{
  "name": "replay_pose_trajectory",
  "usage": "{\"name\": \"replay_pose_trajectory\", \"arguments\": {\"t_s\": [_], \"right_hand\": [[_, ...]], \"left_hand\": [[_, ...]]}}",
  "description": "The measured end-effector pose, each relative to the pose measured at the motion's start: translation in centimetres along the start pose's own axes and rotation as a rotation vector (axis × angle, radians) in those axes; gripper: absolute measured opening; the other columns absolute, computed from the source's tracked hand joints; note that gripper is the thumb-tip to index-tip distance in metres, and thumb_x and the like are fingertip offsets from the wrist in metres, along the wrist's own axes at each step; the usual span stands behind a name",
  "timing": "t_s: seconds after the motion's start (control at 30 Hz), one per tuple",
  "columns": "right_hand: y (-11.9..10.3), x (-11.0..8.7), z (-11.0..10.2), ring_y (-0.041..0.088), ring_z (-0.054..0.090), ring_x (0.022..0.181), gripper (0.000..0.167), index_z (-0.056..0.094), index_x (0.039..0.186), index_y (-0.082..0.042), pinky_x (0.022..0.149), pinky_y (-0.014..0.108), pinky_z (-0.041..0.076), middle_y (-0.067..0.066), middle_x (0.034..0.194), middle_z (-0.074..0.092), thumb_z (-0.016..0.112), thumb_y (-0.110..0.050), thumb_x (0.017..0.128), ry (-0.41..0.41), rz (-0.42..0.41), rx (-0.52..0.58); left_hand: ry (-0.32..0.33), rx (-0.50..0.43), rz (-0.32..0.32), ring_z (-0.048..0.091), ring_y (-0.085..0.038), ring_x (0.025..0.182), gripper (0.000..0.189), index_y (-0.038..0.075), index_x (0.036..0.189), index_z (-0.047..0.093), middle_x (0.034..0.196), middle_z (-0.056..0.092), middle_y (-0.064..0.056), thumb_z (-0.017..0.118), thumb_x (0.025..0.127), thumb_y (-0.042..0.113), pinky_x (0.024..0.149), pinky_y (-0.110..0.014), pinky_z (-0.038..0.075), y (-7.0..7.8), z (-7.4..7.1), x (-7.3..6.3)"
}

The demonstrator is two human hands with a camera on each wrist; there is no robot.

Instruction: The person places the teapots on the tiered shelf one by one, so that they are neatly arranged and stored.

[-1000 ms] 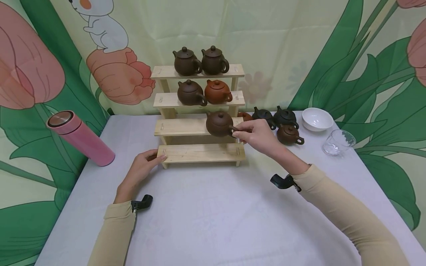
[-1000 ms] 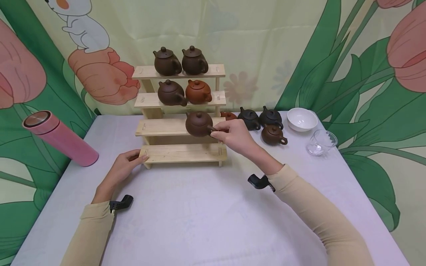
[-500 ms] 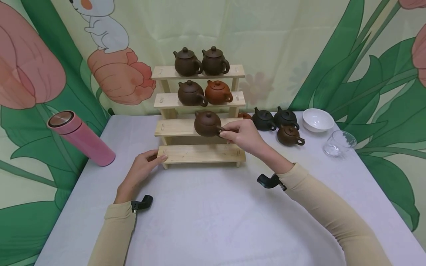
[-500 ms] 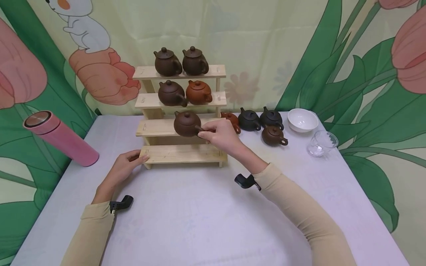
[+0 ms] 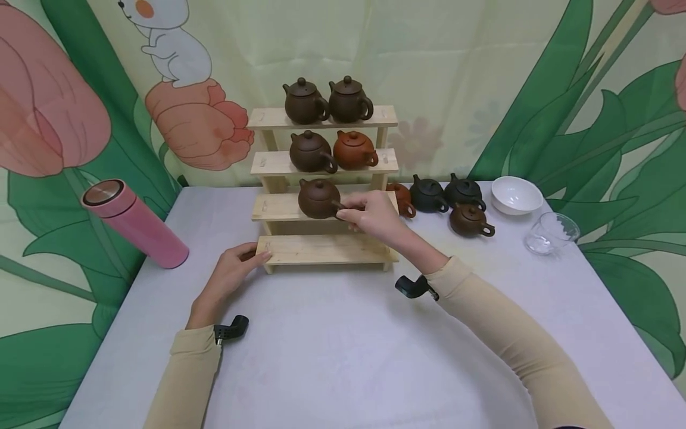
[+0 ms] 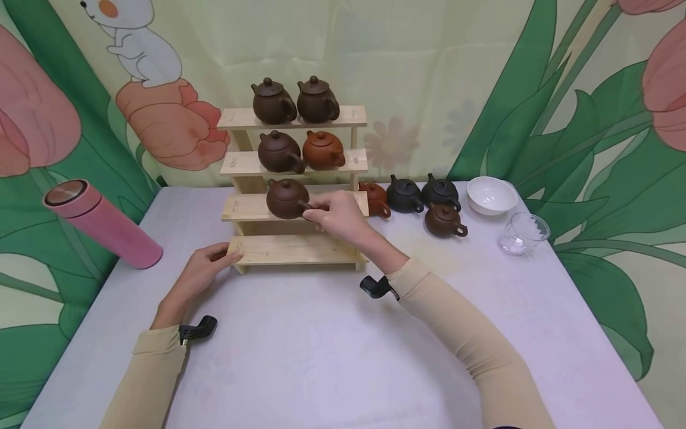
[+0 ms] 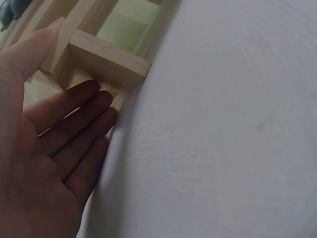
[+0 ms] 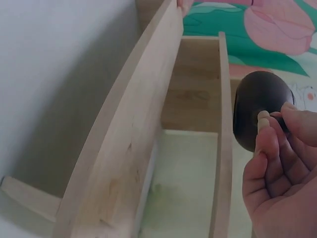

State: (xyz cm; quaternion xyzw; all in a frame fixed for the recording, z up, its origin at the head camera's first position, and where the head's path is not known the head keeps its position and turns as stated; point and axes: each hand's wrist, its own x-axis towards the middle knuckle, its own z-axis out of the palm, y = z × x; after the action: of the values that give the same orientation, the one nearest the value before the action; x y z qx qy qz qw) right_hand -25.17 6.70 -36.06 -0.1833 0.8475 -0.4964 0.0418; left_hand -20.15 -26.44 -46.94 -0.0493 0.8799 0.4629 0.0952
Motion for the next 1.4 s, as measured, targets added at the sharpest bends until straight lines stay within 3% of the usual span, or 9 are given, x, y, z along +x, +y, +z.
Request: {"name": "replay_pose_trajectory", "arguments": {"t_s": [0.33, 0.8, 1.03, 1.2, 1.4], "right_hand": [[-0.3, 0.3, 1.3, 0.016, 0.057, 0.061, 0.008, 0.076, 0.087, -0.013, 0.054, 0.026, 0.041, 0.002, 0.063, 0.060, 0.074, -0.020, 0.090, 0.014, -0.008, -0.031], [-0.9, 0.5, 1.7, 0.015, 0.058, 0.060, 0.012, 0.076, 0.086, -0.012, 0.053, 0.024, 0.041, 0.003, 0.062, 0.063, 0.075, -0.024, 0.090, 0.022, 0.010, -0.029], [-1.0, 0.2, 1.5, 0.015, 0.062, 0.063, 0.009, 0.076, 0.092, -0.012, 0.058, 0.026, 0.051, 0.006, 0.071, 0.067, 0.075, -0.021, 0.089, 0.011, 0.043, 0.030], [-0.4, -0.2, 1.0, 0.029, 0.068, 0.069, 0.012, 0.076, 0.099, -0.014, 0.063, 0.032, 0.057, 0.012, 0.079, 0.070, 0.075, -0.020, 0.089, -0.003, 0.039, 0.058], [0.5, -0.8, -0.1, 0.034, 0.067, 0.071, 0.015, 0.075, 0.104, -0.014, 0.060, 0.029, 0.052, 0.016, 0.080, 0.071, 0.074, -0.019, 0.090, 0.005, 0.031, 0.040]], "left_hand": [[0.001, 0.009, 0.002, 0.047, -0.035, 0.137, 0.090, 0.008, 0.146, 0.048, 0.149, 0.050, -0.016, 0.065, 0.083, 0.069, 0.113, -0.054, 0.040, 0.4, 0.2, -0.1], [0.001, 0.011, 0.006, 0.047, -0.034, 0.137, 0.089, 0.010, 0.145, 0.049, 0.148, 0.051, -0.015, 0.065, 0.082, 0.070, 0.113, -0.054, 0.040, 0.4, 0.2, 0.1], [-0.002, 0.017, 0.005, 0.046, -0.035, 0.138, 0.089, 0.009, 0.146, 0.049, 0.149, 0.050, -0.015, 0.064, 0.082, 0.071, 0.114, -0.055, 0.039, 0.2, 0.2, 0.1], [0.000, 0.024, 0.005, 0.047, -0.034, 0.137, 0.088, 0.010, 0.145, 0.050, 0.148, 0.051, -0.015, 0.064, 0.083, 0.071, 0.113, -0.054, 0.039, 0.0, 0.1, 0.0], [0.008, 0.007, 0.015, 0.048, -0.034, 0.137, 0.088, 0.010, 0.145, 0.050, 0.147, 0.052, -0.015, 0.065, 0.082, 0.070, 0.112, -0.053, 0.041, 0.0, 0.2, 0.0]]}}
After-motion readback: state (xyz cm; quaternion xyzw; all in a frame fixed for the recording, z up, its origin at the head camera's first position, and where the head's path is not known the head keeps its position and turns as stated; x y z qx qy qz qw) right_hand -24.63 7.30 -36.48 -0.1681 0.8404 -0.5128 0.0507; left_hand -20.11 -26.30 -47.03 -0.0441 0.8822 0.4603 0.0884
